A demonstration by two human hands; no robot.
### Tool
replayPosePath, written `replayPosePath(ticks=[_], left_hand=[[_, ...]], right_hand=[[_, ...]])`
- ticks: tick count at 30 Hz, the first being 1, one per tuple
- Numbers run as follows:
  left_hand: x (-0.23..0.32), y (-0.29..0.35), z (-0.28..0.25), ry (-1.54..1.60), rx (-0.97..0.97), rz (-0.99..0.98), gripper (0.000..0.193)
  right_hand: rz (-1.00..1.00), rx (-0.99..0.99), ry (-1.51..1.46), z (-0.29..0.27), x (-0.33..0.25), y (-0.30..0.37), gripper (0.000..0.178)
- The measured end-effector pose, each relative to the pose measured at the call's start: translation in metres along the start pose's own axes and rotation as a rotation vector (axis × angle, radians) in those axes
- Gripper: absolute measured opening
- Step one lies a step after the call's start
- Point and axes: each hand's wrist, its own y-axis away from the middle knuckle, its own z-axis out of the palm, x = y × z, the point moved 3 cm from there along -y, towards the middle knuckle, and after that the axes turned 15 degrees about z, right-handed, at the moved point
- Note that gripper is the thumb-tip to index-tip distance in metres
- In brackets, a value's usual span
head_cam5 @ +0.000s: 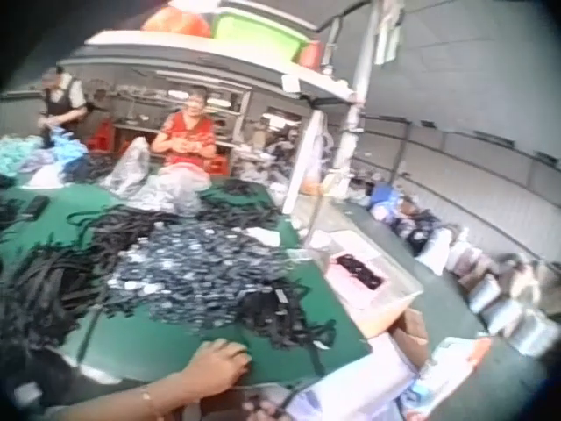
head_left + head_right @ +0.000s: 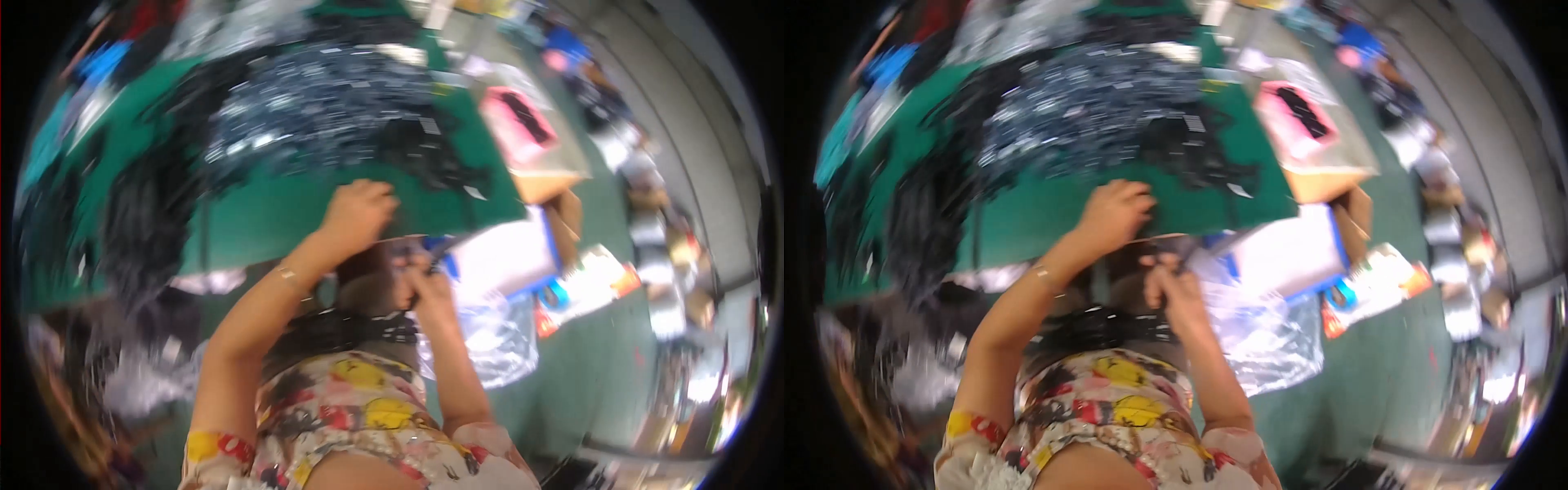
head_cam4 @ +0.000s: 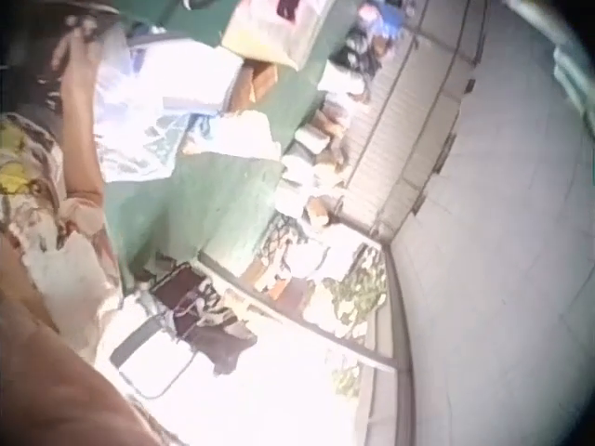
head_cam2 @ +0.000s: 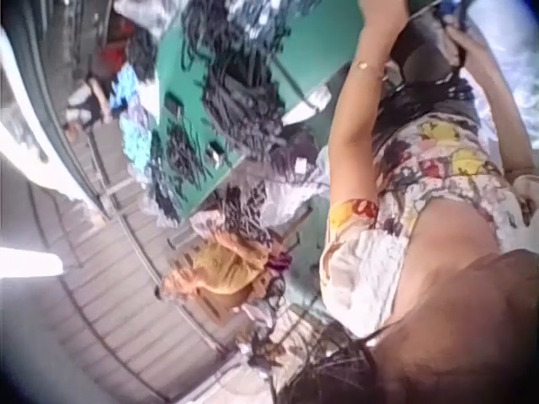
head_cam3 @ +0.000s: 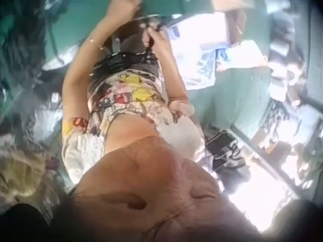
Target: The person assembles small clear plastic components onto black plastic straps by hand at a factory workbench.
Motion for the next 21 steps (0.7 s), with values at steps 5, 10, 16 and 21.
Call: replayPosePath(ticks=[5,10,16,21], left_hand=[[0.014,-0.016,-0.012,0.065,0.033,0.022,0.014],[0.045,0.003,-0.027,1.063,0.138,-0.470,0.016],[0.078,0.059,-0.049,1.524,0.386,-0.783,0.016],[0.090,0.091,-0.049,1.474,0.518,-0.997,0.019]], right_hand=[[-0.062,-0.035,0.010,-0.023,0.000,0.013,0.022],[-0.202,0.034,-0.154,-0.025,0.004,0.012,0.020],[-0.128,-0.193,-0.022,0.015,0.001,0.018,0.016],[0.104,-0.287,-0.204,0.036,0.023,0.014,0.017]])
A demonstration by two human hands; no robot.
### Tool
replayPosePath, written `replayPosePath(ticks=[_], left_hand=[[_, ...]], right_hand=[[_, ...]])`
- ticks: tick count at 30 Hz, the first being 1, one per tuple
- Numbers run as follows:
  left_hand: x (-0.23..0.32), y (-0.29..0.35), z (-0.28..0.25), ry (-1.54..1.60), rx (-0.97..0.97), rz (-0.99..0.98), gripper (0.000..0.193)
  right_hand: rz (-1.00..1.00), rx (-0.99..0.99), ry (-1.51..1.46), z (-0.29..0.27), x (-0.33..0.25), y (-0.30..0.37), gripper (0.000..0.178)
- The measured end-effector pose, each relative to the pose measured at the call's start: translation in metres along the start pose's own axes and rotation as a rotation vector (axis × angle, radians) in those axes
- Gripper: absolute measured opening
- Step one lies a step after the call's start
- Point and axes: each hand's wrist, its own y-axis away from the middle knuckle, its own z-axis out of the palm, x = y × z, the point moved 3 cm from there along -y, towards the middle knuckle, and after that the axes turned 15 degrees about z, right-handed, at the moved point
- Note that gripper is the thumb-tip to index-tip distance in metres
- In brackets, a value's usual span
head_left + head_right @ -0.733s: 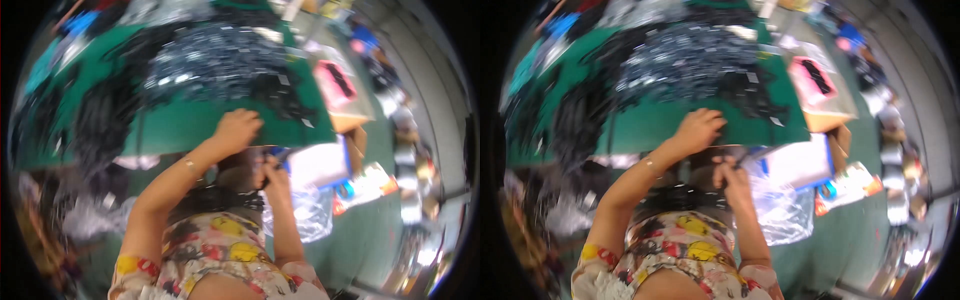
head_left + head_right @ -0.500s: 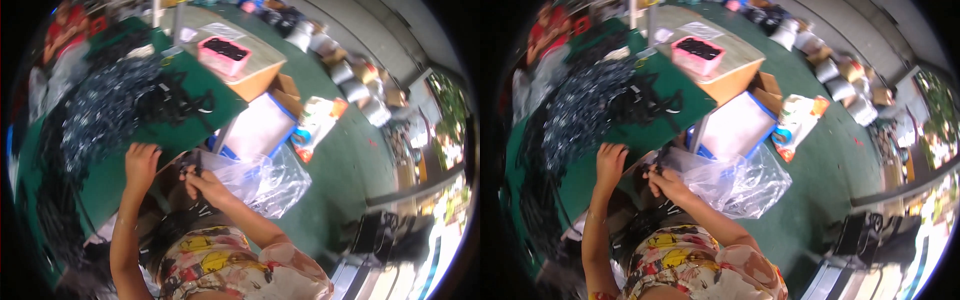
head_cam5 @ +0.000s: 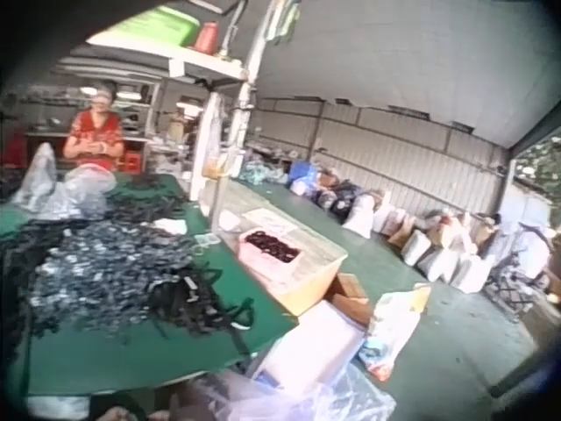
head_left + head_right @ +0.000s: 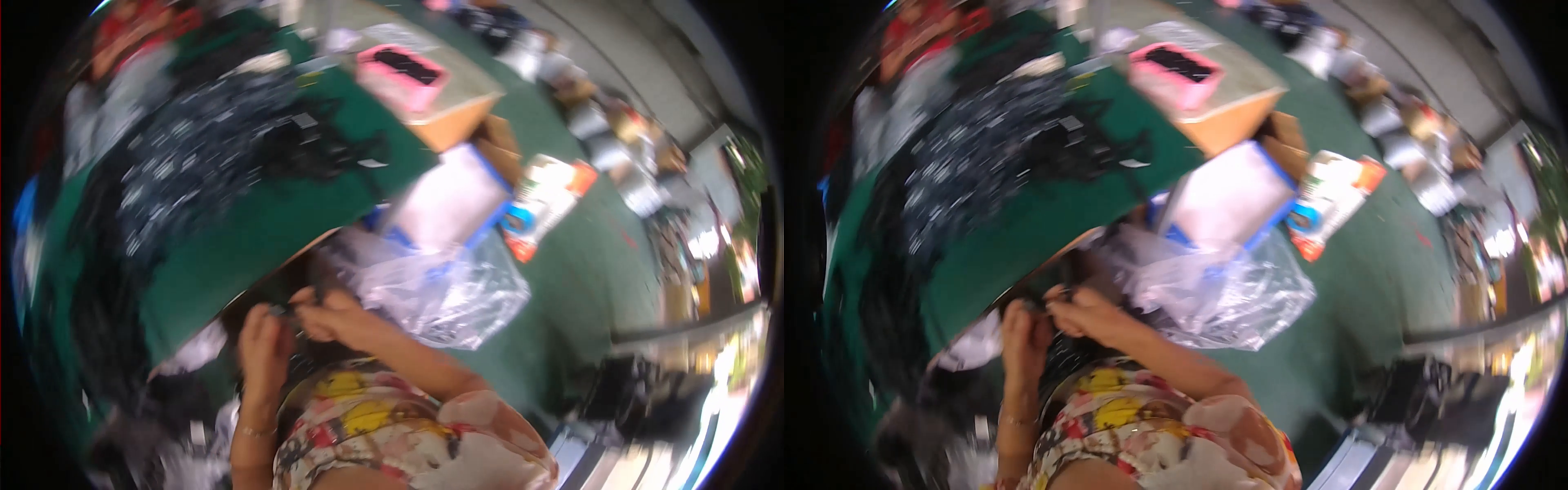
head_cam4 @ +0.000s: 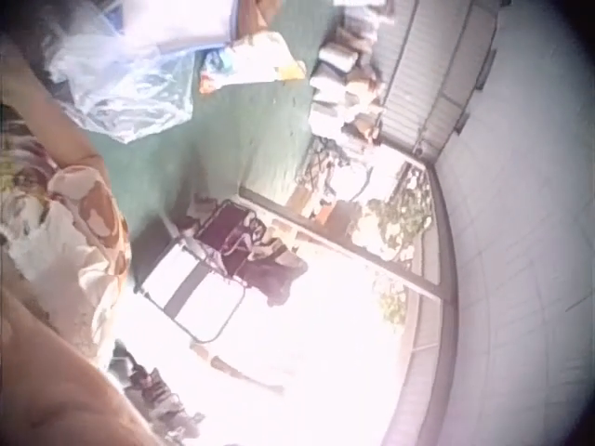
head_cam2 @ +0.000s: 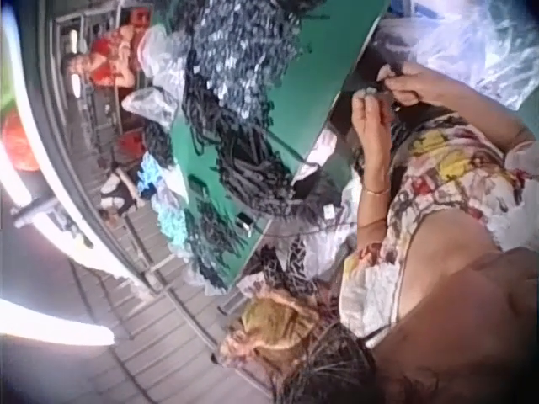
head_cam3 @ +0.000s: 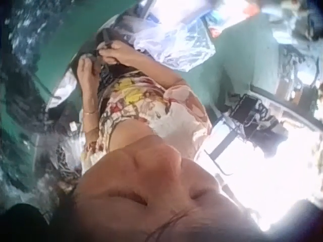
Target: The person assembles small clear plastic components onto black plastic straps by hand at a factory workbench.
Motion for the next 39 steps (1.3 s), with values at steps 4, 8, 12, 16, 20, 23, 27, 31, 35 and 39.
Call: replayPosePath(ticks=[4,8,12,16,20,23,27,31,35,39], left_hand=[[0.009,0.002,0.007,0.130,-0.147,-0.073,0.030],[0.018,0.010,-0.003,0.261,-0.166,-0.047,0.026],[0.022,0.016,-0.015,0.341,-0.126,-0.069,0.029],[0.021,0.020,-0.024,0.404,-0.152,-0.067,0.024],[0.022,0.021,-0.025,0.441,-0.168,-0.076,0.025],[0.020,0.024,-0.023,0.432,-0.174,-0.093,0.026],[0.023,0.029,-0.025,0.342,-0.182,-0.129,0.028],[0.027,0.030,-0.030,0.124,-0.192,-0.156,0.022],[0.036,0.026,-0.040,-0.431,-0.133,0.090,0.017],[0.033,0.029,-0.040,-0.699,-0.174,0.171,0.016]], right_hand=[[0.051,0.042,0.057,0.006,-0.009,0.007,0.017],[0.154,0.011,0.109,0.017,-0.007,-0.001,0.015],[0.137,-0.023,0.149,0.023,-0.001,-0.009,0.016],[0.146,-0.038,0.219,0.029,0.001,-0.012,0.016],[0.168,-0.028,0.245,0.026,0.005,-0.012,0.017],[0.157,-0.078,0.209,0.030,0.007,-0.012,0.018],[0.093,-0.088,0.280,0.030,0.010,-0.012,0.018],[0.062,-0.066,0.409,0.031,0.009,-0.010,0.018],[-0.409,0.118,0.761,0.034,0.003,-0.016,0.015],[-0.618,0.294,1.120,0.052,0.000,-0.010,0.011]])
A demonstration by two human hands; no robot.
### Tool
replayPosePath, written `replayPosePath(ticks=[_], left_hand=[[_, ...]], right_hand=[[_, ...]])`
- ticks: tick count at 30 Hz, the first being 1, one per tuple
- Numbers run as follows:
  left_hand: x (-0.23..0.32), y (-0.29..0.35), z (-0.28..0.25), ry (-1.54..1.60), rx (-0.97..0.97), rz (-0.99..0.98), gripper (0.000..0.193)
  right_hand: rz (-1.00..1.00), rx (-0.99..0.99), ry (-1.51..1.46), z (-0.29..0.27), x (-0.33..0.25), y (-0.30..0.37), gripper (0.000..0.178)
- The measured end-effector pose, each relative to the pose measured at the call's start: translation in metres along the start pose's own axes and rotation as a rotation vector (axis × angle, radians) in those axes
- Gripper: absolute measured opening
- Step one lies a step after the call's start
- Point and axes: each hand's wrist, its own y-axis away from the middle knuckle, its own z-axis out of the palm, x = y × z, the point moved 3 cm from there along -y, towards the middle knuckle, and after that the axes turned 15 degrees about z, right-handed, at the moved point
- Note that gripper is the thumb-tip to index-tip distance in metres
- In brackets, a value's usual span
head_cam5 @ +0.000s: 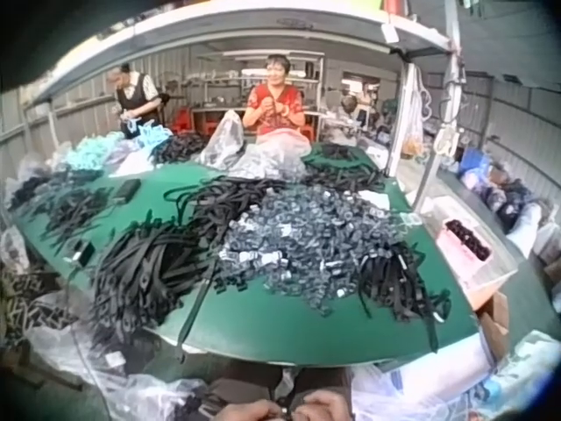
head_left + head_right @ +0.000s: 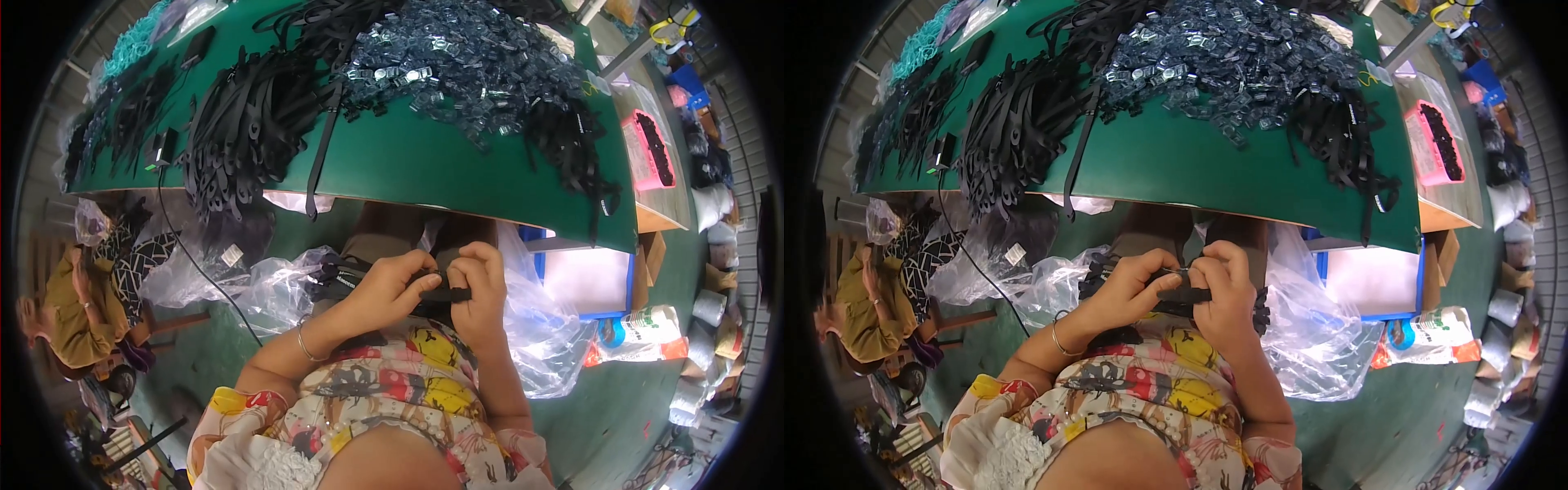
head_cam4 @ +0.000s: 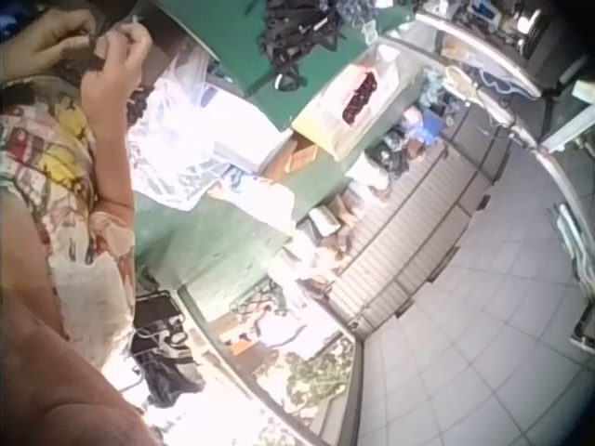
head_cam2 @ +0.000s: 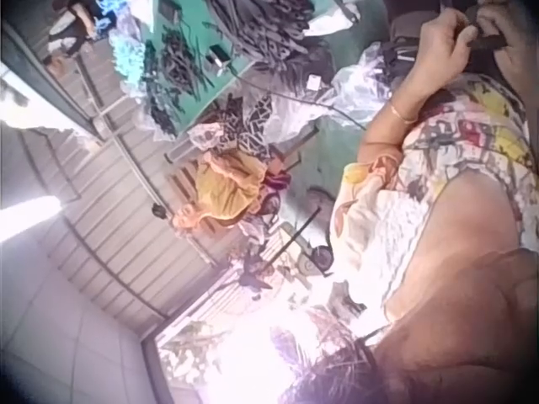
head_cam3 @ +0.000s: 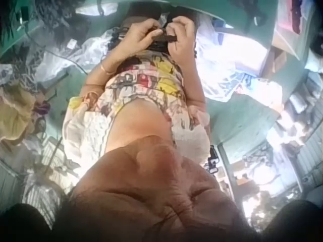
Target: The person assembles small clear plastic components onto black plastic straps by hand at a factory workbench.
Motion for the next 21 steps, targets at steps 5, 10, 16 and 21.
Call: replayPosePath(ticks=[5,10,16,21], left_hand=[[0.005,0.001,-0.006,-0.087,0.024,0.022,0.016],[0.007,0.004,-0.011,-0.038,-0.010,0.069,0.017],[-0.002,0.003,-0.021,0.044,-0.053,0.052,0.016],[0.012,0.003,-0.017,-0.111,0.047,0.271,0.011]], right_hand=[[0.036,-0.075,0.076,0.007,0.004,0.004,0.004],[0.197,-0.336,-0.409,0.004,0.019,0.004,0.005],[0.264,-0.535,-0.783,0.006,0.018,0.012,0.019],[0.353,-0.515,-0.753,0.012,0.026,0.006,0.018]])
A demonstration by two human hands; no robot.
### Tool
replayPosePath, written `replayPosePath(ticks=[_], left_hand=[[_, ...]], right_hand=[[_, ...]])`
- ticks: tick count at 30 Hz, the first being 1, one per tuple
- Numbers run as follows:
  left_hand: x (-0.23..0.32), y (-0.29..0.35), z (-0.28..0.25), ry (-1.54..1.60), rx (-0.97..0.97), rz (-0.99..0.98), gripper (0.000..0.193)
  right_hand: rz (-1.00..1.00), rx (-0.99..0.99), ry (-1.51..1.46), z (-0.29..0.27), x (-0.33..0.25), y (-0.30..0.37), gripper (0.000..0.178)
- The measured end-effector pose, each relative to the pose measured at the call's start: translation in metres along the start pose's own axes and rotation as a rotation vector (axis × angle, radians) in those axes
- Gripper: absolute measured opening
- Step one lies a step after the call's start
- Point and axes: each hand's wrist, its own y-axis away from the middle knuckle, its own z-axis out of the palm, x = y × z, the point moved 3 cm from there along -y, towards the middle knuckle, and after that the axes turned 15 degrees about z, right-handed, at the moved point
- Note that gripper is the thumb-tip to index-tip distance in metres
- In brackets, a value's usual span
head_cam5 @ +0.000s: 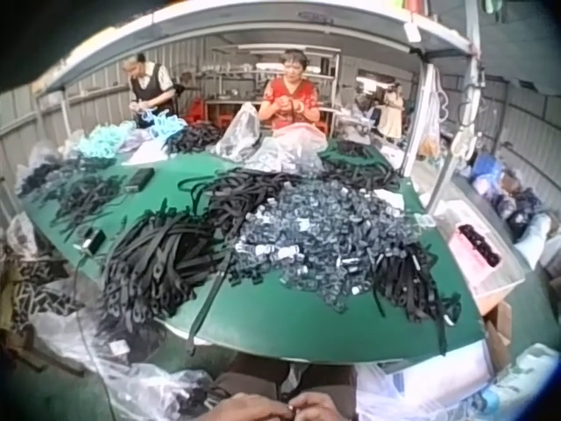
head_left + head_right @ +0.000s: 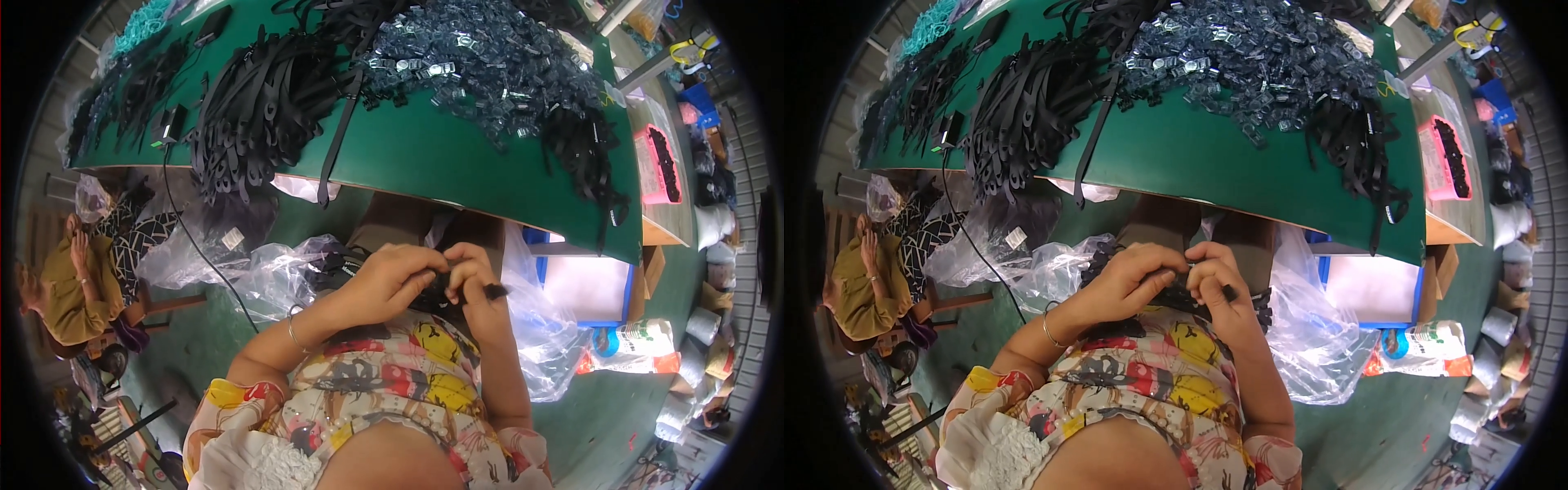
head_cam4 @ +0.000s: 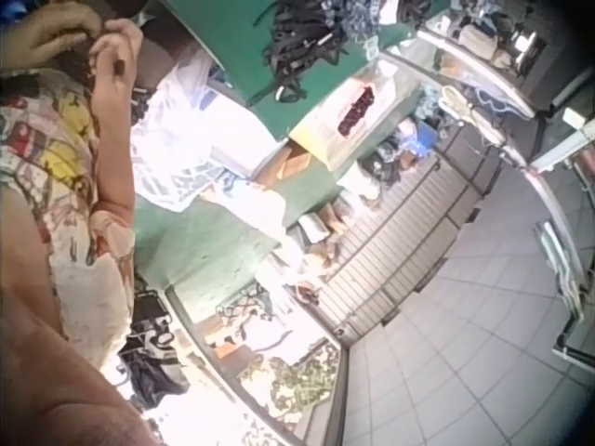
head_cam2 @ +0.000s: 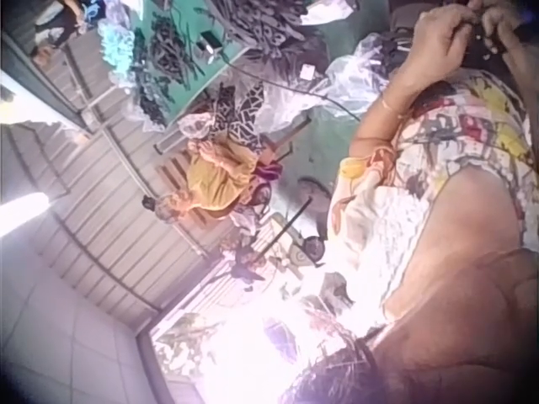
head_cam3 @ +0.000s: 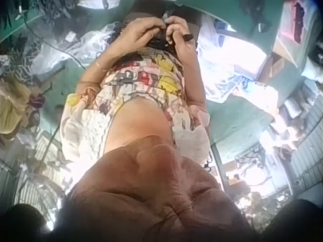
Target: The person assembles small clear plastic components onto black plastic straps by hand at a factory workbench.
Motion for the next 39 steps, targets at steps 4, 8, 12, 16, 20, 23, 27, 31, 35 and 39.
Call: replayPosePath(ticks=[4,8,12,16,20,23,27,31,35,39], left_hand=[[-0.009,0.009,0.007,0.637,-0.029,-0.434,0.013],[-0.006,0.010,0.009,0.917,0.044,-0.531,0.007],[-0.015,0.016,0.015,1.017,0.115,-0.602,0.008],[-0.015,0.020,0.015,1.162,0.174,-0.639,0.007],[-0.013,0.021,0.013,1.172,0.189,-0.627,0.010],[-0.013,0.022,0.014,1.086,0.139,-0.597,0.012],[-0.015,0.023,0.014,1.052,0.116,-0.592,0.016],[-0.028,0.032,0.023,1.275,0.170,-0.620,0.024],[-0.019,0.024,0.011,1.078,0.216,-0.558,0.026],[-0.013,0.021,0.006,0.533,0.144,-0.263,0.028]], right_hand=[[0.017,0.111,-0.047,0.005,0.008,-0.002,0.019],[-0.186,0.181,0.400,0.006,0.001,-0.002,0.022],[-0.198,0.179,0.473,0.009,-0.003,-0.001,0.022],[-0.150,0.110,0.382,0.013,0.000,0.000,0.021],[-0.106,0.028,0.137,0.019,0.003,0.001,0.021],[-0.189,0.083,0.336,0.017,-0.001,0.001,0.022],[-0.294,0.175,0.598,0.019,-0.004,-0.001,0.022],[-0.348,0.161,0.792,0.026,-0.018,0.000,0.018],[-0.441,0.528,0.772,0.015,-0.021,0.007,0.012],[0.363,0.213,0.247,0.010,-0.009,0.007,0.013]])
